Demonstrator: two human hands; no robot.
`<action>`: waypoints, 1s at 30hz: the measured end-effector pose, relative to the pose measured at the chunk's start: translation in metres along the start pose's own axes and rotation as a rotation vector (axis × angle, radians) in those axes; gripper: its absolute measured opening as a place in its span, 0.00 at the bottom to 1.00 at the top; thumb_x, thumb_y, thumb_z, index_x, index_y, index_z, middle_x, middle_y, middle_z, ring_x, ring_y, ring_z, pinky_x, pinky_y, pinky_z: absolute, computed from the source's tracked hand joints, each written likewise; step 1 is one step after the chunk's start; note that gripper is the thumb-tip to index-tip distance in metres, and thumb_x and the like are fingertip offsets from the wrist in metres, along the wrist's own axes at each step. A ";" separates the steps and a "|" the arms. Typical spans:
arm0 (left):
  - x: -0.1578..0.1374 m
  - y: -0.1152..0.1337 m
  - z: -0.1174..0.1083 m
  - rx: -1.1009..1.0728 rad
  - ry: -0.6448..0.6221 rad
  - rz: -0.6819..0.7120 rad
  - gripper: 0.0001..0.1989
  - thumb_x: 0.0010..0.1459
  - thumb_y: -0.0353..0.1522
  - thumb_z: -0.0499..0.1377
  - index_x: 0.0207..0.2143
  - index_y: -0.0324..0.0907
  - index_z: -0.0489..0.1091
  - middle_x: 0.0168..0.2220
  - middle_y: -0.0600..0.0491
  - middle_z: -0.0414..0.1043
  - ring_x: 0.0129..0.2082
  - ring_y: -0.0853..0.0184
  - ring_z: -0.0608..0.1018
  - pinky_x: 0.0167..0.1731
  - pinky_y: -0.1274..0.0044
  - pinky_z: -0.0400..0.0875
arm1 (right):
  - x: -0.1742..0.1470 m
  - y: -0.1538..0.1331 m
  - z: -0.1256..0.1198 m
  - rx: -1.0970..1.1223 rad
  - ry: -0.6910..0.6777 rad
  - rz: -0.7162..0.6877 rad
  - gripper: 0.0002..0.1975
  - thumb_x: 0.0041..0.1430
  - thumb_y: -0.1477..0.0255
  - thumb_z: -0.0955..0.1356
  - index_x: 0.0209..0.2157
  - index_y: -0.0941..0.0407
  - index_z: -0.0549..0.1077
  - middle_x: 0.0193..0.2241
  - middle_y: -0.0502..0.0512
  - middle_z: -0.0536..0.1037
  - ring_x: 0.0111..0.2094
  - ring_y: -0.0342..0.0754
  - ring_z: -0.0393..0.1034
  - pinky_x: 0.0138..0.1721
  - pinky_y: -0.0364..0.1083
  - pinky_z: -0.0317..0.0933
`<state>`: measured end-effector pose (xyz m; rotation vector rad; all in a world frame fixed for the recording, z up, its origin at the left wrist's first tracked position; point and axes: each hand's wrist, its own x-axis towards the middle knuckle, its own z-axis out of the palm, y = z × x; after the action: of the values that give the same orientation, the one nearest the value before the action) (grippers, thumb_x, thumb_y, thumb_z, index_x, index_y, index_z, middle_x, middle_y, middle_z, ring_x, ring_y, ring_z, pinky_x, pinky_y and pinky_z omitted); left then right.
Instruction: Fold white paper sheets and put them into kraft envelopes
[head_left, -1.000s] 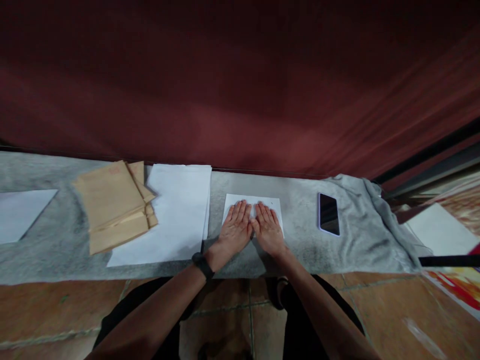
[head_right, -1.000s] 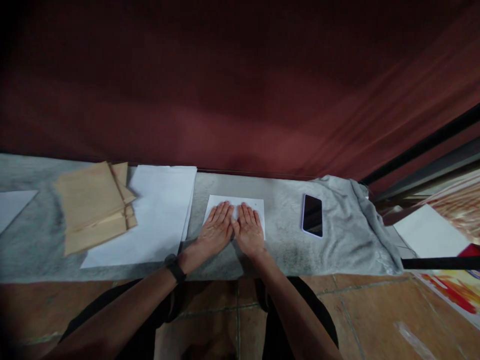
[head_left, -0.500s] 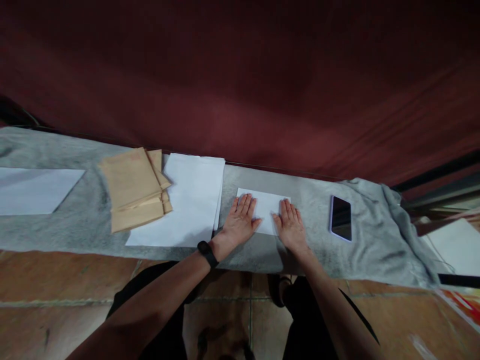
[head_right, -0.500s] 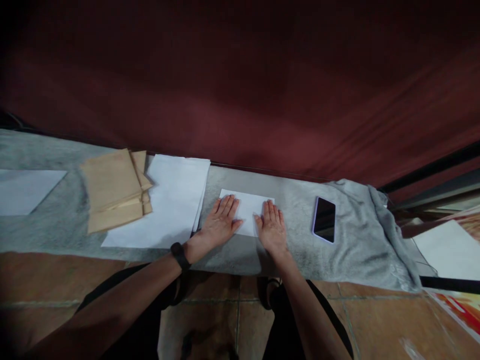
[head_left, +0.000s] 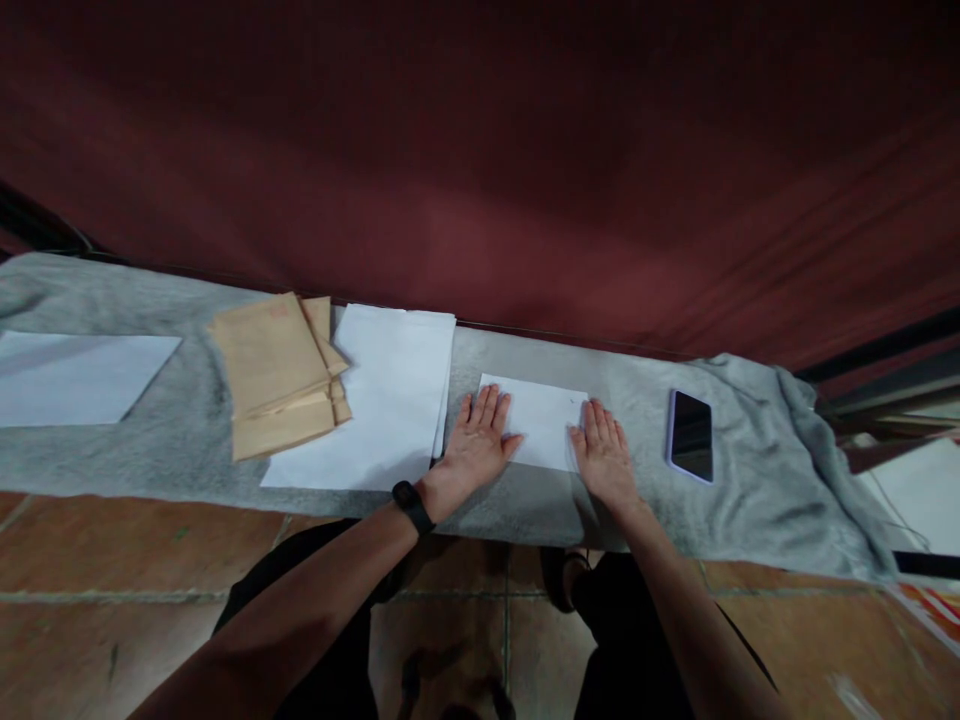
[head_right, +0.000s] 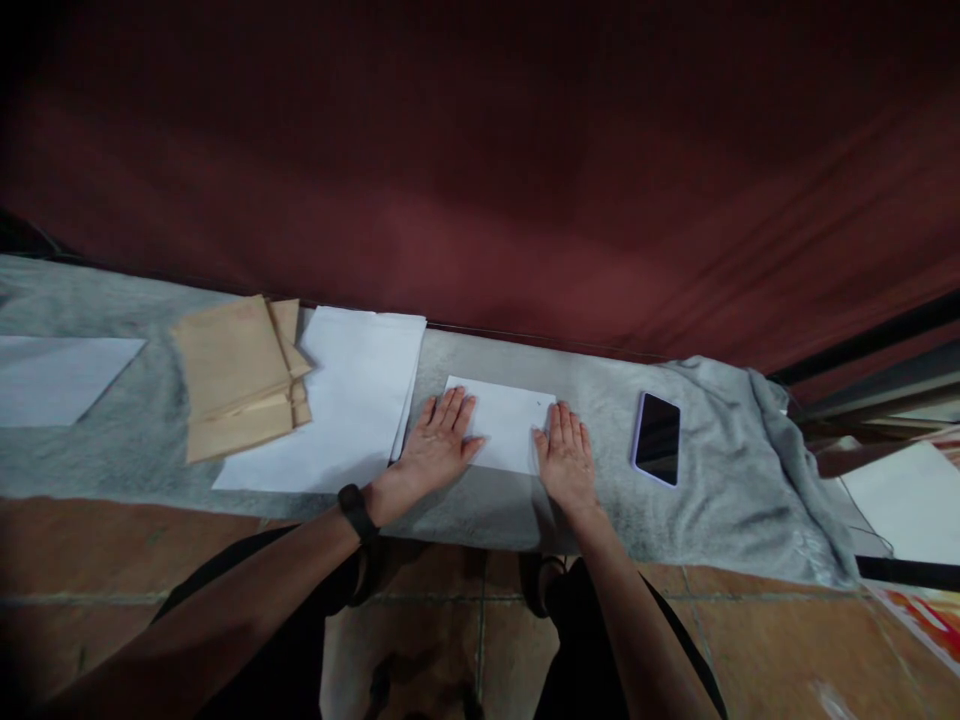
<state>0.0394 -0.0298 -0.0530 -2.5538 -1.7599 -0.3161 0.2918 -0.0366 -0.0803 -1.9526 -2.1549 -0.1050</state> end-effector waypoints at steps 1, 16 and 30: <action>0.000 -0.001 0.001 -0.006 0.002 -0.008 0.36 0.70 0.47 0.47 0.70 0.30 0.53 0.72 0.34 0.49 0.73 0.50 0.53 0.70 0.56 0.49 | 0.000 0.001 0.000 -0.001 0.000 0.000 0.33 0.75 0.60 0.50 0.71 0.65 0.55 0.71 0.67 0.57 0.71 0.59 0.52 0.70 0.59 0.47; 0.002 0.001 -0.003 -0.059 0.043 0.019 0.30 0.71 0.35 0.43 0.69 0.26 0.53 0.71 0.35 0.54 0.72 0.54 0.56 0.71 0.61 0.51 | 0.009 -0.029 -0.008 0.268 0.082 -0.050 0.30 0.74 0.64 0.53 0.71 0.63 0.55 0.72 0.67 0.55 0.73 0.56 0.47 0.69 0.62 0.50; 0.019 -0.001 0.010 -0.056 0.015 0.055 0.30 0.70 0.35 0.44 0.70 0.29 0.54 0.72 0.38 0.52 0.73 0.57 0.54 0.71 0.62 0.51 | 0.014 -0.066 -0.006 0.153 -0.014 -0.123 0.29 0.75 0.63 0.56 0.70 0.65 0.57 0.70 0.67 0.58 0.72 0.56 0.51 0.71 0.58 0.46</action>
<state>0.0468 -0.0104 -0.0590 -2.6244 -1.6965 -0.3873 0.2264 -0.0310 -0.0652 -1.7433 -2.2199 0.0511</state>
